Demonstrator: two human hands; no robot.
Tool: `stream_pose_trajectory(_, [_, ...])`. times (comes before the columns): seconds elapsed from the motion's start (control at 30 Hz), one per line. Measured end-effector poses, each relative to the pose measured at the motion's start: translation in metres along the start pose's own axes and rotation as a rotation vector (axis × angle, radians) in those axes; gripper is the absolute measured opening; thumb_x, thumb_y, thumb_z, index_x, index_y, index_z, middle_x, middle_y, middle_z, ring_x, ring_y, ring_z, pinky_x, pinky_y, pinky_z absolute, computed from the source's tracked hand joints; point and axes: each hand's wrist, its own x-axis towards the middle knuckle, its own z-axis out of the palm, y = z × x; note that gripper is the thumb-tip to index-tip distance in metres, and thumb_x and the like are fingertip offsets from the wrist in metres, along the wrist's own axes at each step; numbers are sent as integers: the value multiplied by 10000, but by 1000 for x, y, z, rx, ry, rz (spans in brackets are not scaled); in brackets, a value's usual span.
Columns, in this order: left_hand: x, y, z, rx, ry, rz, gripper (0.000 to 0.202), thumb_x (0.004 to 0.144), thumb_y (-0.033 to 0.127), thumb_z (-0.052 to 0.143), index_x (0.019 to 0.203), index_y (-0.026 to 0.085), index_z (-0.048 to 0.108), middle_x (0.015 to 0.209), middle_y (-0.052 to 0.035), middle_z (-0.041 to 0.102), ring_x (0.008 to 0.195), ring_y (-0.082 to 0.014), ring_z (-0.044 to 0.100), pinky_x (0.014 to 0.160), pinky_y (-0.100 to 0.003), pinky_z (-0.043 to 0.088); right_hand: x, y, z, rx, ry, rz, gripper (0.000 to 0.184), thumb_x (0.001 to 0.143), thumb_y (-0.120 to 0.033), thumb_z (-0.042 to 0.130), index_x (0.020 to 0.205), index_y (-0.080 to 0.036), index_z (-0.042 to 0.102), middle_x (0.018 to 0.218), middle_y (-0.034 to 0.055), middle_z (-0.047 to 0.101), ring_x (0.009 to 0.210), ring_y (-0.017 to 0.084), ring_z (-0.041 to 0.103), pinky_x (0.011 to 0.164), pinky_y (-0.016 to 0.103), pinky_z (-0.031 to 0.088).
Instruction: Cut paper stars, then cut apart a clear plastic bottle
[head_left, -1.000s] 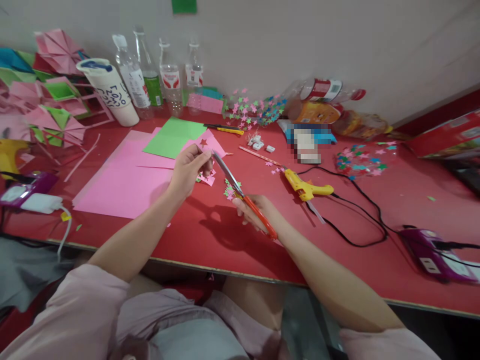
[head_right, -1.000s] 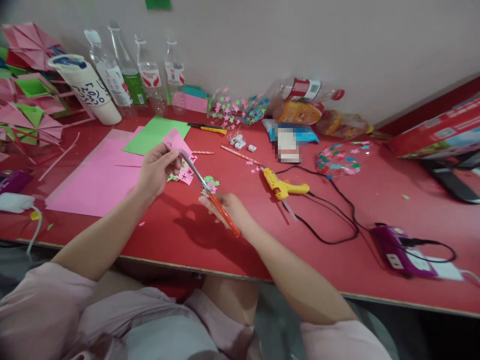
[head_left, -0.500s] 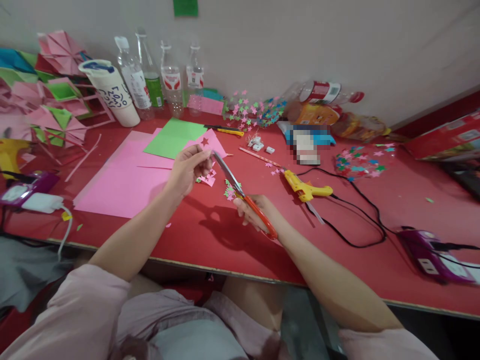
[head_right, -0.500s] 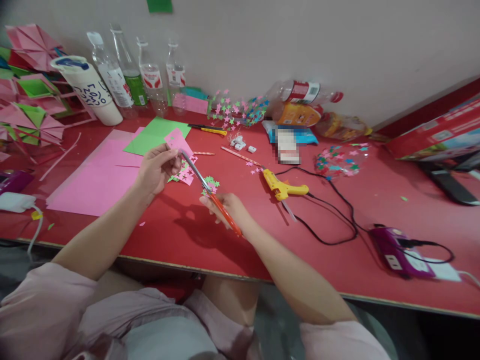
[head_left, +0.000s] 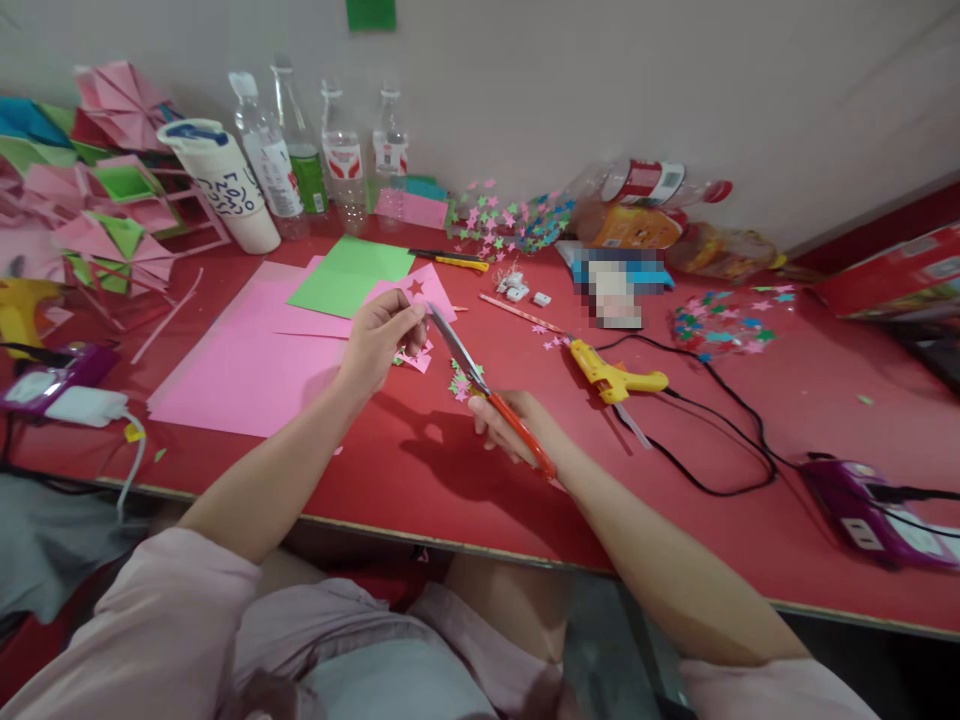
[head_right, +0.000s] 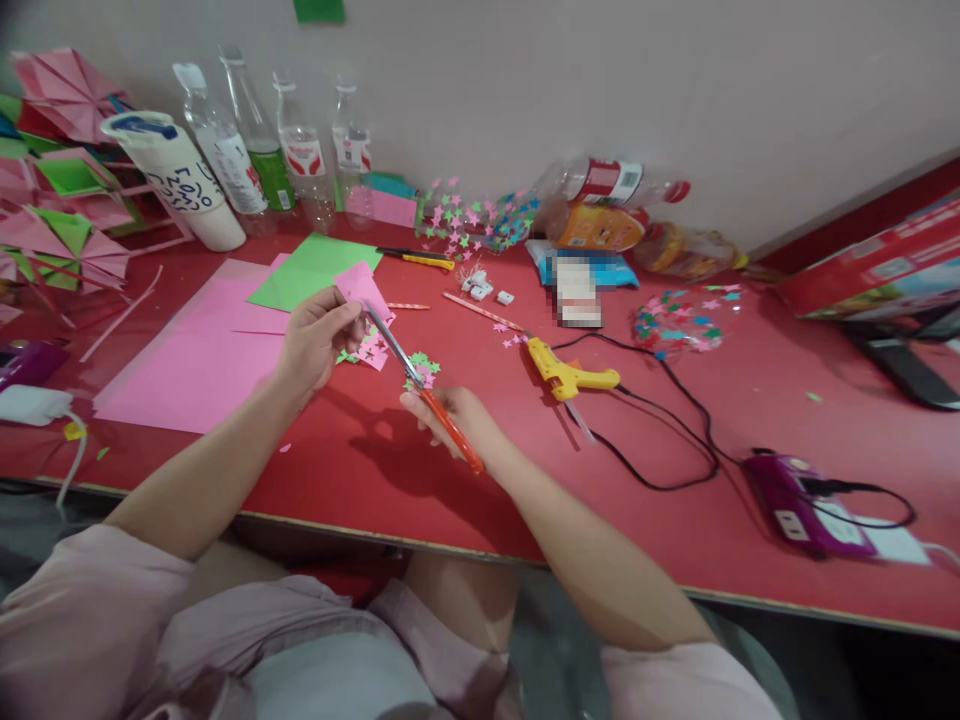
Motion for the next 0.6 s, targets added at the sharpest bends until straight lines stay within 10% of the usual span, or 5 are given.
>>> stream_pose_trajectory(0.6, [2,-1,-4,-9,-9,-3,148,763,209,604,634,178,538,487,42,572,387,-36,485,390,-163,370,4,-2,-1,0,18,59,548,655,-716,642,543,-197,502,333,-62,412,295,96,457,301,200,332])
